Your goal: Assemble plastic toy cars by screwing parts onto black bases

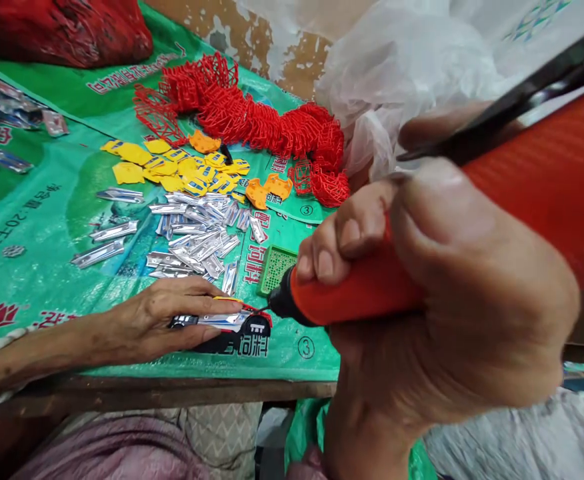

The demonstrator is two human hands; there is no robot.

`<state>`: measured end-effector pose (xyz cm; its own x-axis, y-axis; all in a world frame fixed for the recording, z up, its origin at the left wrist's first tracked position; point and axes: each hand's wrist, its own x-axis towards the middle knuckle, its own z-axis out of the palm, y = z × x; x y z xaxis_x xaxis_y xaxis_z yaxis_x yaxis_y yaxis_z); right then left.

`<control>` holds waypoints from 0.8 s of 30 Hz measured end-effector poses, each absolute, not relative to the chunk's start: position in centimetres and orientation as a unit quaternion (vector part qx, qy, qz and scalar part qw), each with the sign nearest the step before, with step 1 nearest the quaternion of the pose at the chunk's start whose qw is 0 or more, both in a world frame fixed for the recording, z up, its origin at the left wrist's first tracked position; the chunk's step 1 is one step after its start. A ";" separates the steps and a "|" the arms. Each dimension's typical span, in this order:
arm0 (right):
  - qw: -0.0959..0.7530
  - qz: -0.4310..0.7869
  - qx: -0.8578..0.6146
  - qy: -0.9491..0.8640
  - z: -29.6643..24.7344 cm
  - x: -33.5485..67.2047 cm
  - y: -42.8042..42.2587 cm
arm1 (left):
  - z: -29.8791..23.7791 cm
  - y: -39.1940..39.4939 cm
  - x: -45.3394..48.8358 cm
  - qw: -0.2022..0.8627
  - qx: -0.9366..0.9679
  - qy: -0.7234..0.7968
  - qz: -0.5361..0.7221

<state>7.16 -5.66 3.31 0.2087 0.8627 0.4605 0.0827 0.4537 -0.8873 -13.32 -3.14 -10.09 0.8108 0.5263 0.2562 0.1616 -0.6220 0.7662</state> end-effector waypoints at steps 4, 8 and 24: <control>0.629 0.353 -0.412 -0.556 3.0 6.9 -6.1 | -10.0 -3.1 -13.3 0.393 0.867 0.215 0.217; 0.638 0.353 -0.418 -0.541 3.2 5.8 -6.2 | -9.7 -3.0 -13.2 0.398 0.868 0.221 0.199; 0.658 0.308 -0.448 -0.521 3.5 3.3 -5.8 | -9.1 -2.8 -13.0 0.409 0.865 0.230 0.177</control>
